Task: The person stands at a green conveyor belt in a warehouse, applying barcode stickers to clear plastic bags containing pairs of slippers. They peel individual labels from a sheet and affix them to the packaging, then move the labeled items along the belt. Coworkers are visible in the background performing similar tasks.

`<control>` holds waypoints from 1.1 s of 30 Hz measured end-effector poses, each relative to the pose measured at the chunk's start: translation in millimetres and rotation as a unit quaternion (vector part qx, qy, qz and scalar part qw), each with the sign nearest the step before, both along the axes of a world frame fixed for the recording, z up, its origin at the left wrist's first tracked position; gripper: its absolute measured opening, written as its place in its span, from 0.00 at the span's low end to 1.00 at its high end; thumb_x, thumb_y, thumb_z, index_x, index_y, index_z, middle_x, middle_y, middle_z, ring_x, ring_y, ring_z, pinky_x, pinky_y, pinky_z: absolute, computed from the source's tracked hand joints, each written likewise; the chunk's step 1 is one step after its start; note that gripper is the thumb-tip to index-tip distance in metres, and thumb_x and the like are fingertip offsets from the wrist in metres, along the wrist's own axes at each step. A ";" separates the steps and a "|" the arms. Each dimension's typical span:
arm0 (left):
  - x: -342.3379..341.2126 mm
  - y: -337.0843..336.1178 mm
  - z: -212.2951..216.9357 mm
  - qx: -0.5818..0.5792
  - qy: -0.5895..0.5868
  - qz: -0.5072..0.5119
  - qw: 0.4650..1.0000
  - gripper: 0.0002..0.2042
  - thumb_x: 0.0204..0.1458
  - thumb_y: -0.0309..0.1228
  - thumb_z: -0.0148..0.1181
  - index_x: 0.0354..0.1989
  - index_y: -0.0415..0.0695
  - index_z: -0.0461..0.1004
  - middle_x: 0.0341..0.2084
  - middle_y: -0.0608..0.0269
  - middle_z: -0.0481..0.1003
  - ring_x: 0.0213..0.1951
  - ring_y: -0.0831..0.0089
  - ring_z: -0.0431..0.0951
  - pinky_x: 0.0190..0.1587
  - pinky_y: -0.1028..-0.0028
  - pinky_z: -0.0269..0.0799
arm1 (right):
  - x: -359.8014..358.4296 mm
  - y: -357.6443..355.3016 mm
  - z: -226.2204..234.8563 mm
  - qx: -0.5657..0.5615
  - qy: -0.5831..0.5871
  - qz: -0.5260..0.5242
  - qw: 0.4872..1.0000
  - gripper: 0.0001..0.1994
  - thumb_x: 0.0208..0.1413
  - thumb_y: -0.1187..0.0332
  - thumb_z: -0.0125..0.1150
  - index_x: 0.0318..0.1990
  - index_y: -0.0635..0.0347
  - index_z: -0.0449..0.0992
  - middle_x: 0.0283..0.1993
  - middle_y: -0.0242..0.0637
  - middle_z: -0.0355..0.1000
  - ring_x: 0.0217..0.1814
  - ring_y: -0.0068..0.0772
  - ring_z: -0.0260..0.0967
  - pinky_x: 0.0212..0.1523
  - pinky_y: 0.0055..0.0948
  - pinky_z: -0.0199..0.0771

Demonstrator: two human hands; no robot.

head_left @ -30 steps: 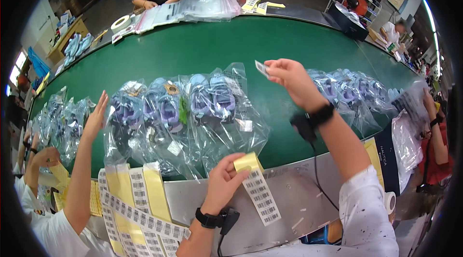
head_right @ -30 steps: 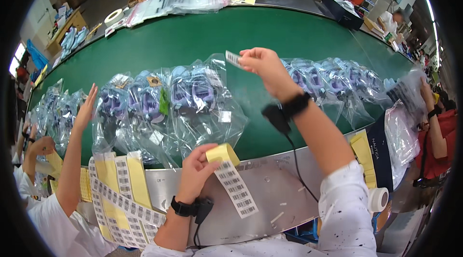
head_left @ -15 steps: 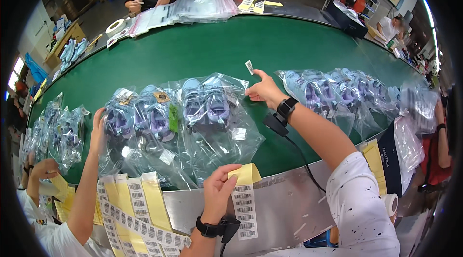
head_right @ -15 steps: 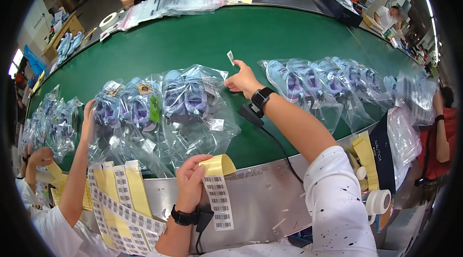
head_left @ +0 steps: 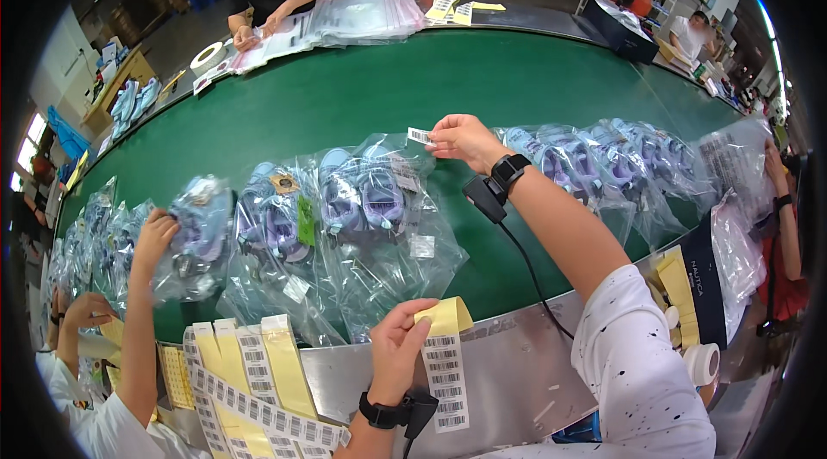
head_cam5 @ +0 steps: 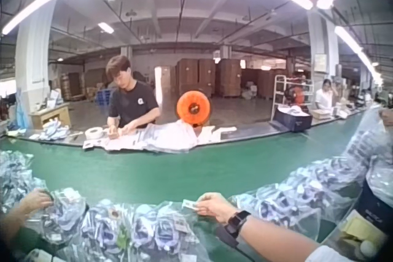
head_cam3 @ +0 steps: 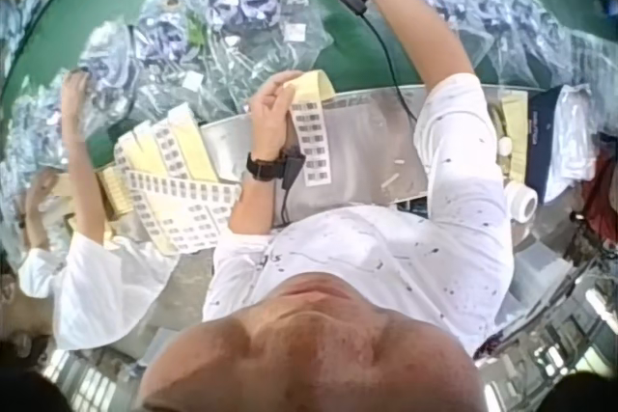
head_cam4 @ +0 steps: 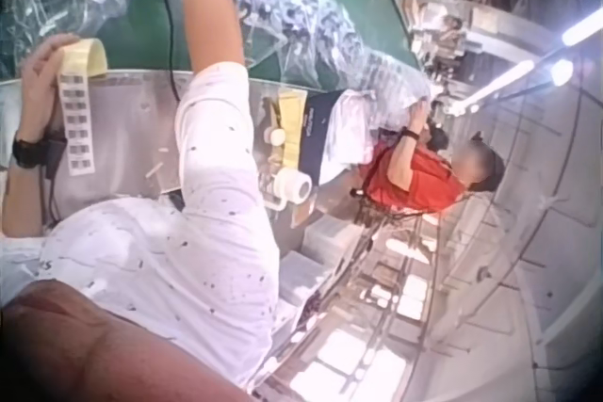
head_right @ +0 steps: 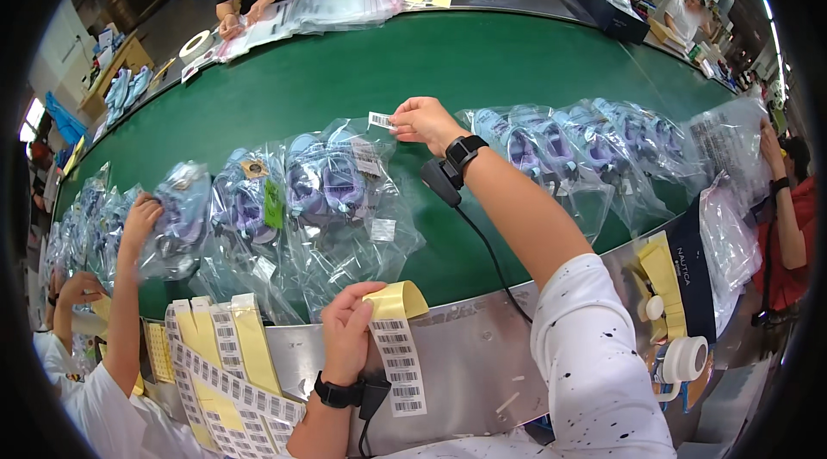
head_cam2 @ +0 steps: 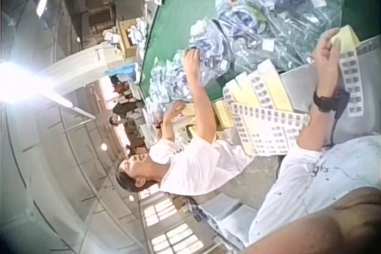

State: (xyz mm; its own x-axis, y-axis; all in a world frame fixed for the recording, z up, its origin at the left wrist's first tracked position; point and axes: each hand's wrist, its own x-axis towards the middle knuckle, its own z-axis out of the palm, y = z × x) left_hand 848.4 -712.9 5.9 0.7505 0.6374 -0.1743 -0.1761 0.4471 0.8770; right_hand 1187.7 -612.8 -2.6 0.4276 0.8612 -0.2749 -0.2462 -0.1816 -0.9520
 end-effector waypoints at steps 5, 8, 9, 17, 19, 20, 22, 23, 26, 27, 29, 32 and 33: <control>4.4 -3.5 -4.3 0.006 0.002 -0.003 1.000 0.14 0.56 0.22 0.53 0.51 0.32 0.69 0.41 0.56 0.77 0.41 0.77 0.76 0.44 0.78 0.71 | -14.4 5.5 -10.4 -0.001 -0.142 -0.014 0.990 0.05 0.51 0.76 0.63 0.33 0.62 0.72 0.31 0.35 0.74 0.31 0.25 0.74 0.32 0.26 0.79; 7.2 -6.0 -2.1 0.015 0.015 -0.004 1.000 0.17 0.55 0.19 0.55 0.53 0.32 0.67 0.43 0.54 0.76 0.43 0.77 0.76 0.45 0.79 0.71 | -22.8 4.1 -5.3 -0.018 -0.186 -0.042 0.982 0.20 0.49 0.78 0.63 0.50 0.66 0.66 0.28 0.38 0.73 0.28 0.28 0.75 0.28 0.27 0.79; 8.2 -7.2 -1.1 0.019 0.019 -0.001 1.000 0.18 0.54 0.18 0.56 0.54 0.32 0.67 0.43 0.54 0.76 0.43 0.76 0.76 0.45 0.79 0.71 | -27.8 -1.3 2.1 -0.019 -0.158 -0.051 0.986 0.26 0.48 0.78 0.63 0.55 0.66 0.62 0.28 0.40 0.74 0.28 0.29 0.75 0.27 0.27 0.79; 12.8 -20.2 21.2 -0.004 0.010 -0.065 0.998 0.24 0.53 0.15 0.56 0.60 0.37 0.61 0.44 0.53 0.76 0.44 0.75 0.77 0.45 0.79 0.73 | 88.7 -139.5 56.2 -0.096 -0.545 -0.064 0.831 0.24 0.45 0.67 0.65 0.52 0.62 0.73 0.53 0.46 0.71 0.55 0.43 0.68 0.56 0.35 0.68; 18.0 -29.6 20.9 -0.003 -0.016 -0.113 0.994 0.24 0.53 0.17 0.57 0.59 0.40 0.63 0.43 0.56 0.77 0.40 0.77 0.78 0.43 0.79 0.74 | 143.4 -203.3 33.4 -0.130 -0.598 -0.032 0.790 0.27 0.46 0.66 0.66 0.56 0.61 0.71 0.59 0.48 0.67 0.60 0.47 0.65 0.59 0.37 0.64; 10.6 -29.7 19.8 0.019 0.011 -0.115 0.993 0.22 0.52 0.17 0.57 0.58 0.39 0.65 0.41 0.57 0.78 0.40 0.77 0.78 0.43 0.79 0.74 | 116.5 -200.4 31.1 -0.213 -0.398 -0.030 0.892 0.29 0.46 0.64 0.66 0.59 0.59 0.68 0.60 0.48 0.66 0.61 0.48 0.64 0.60 0.37 0.64; 13.9 -36.5 22.4 0.061 0.044 -0.157 0.985 0.19 0.52 0.16 0.57 0.54 0.38 0.68 0.38 0.59 0.79 0.39 0.79 0.78 0.44 0.79 0.73 | 108.4 -225.9 4.8 -0.117 -0.492 -0.045 0.862 0.31 0.48 0.62 0.65 0.61 0.58 0.66 0.60 0.50 0.67 0.60 0.49 0.66 0.59 0.36 0.66; 17.6 -41.2 25.4 0.040 0.035 -0.153 0.987 0.16 0.52 0.18 0.59 0.50 0.36 0.71 0.38 0.59 0.79 0.39 0.80 0.78 0.43 0.80 0.73 | 98.9 -229.0 3.9 -0.124 -0.511 -0.054 0.849 0.32 0.48 0.61 0.65 0.62 0.57 0.64 0.59 0.52 0.67 0.60 0.51 0.66 0.58 0.36 0.66; 22.0 -49.0 36.8 0.020 0.028 -0.121 0.992 0.14 0.53 0.18 0.58 0.49 0.35 0.71 0.38 0.59 0.79 0.39 0.79 0.78 0.42 0.81 0.72 | 25.9 -190.3 0.0 -0.053 -0.486 -0.084 0.868 0.34 0.49 0.59 0.65 0.63 0.57 0.62 0.58 0.56 0.67 0.59 0.53 0.67 0.58 0.37 0.66; 20.6 -47.9 38.1 0.032 0.038 -0.112 0.992 0.14 0.53 0.18 0.58 0.49 0.35 0.71 0.38 0.59 0.79 0.39 0.80 0.78 0.42 0.81 0.72 | -1.4 -177.2 3.6 -0.048 -0.450 -0.059 0.890 0.34 0.49 0.59 0.64 0.63 0.57 0.62 0.58 0.56 0.67 0.60 0.53 0.66 0.58 0.37 0.66; 19.0 -45.7 35.5 0.053 0.056 -0.093 0.993 0.14 0.54 0.19 0.58 0.50 0.34 0.71 0.37 0.59 0.79 0.38 0.80 0.77 0.42 0.81 0.71 | -43.9 -159.9 10.2 0.008 -0.398 -0.017 0.917 0.31 0.51 0.59 0.63 0.62 0.58 0.63 0.58 0.56 0.67 0.62 0.53 0.64 0.59 0.37 0.65; 17.4 -37.8 27.8 0.081 0.067 -0.044 0.993 0.14 0.54 0.19 0.57 0.50 0.34 0.71 0.38 0.58 0.79 0.38 0.80 0.77 0.41 0.82 0.72 | -92.5 -169.4 38.6 0.118 -0.538 0.001 0.834 0.22 0.53 0.64 0.63 0.55 0.60 0.71 0.58 0.50 0.67 0.59 0.49 0.67 0.57 0.38 0.67; 21.0 -37.4 27.8 0.088 0.069 -0.024 0.993 0.14 0.54 0.19 0.57 0.50 0.34 0.72 0.37 0.58 0.79 0.37 0.81 0.77 0.39 0.83 0.72 | -104.1 -181.2 53.3 0.140 -0.510 0.032 0.848 0.17 0.52 0.66 0.63 0.49 0.60 0.74 0.53 0.47 0.70 0.54 0.47 0.68 0.53 0.37 0.68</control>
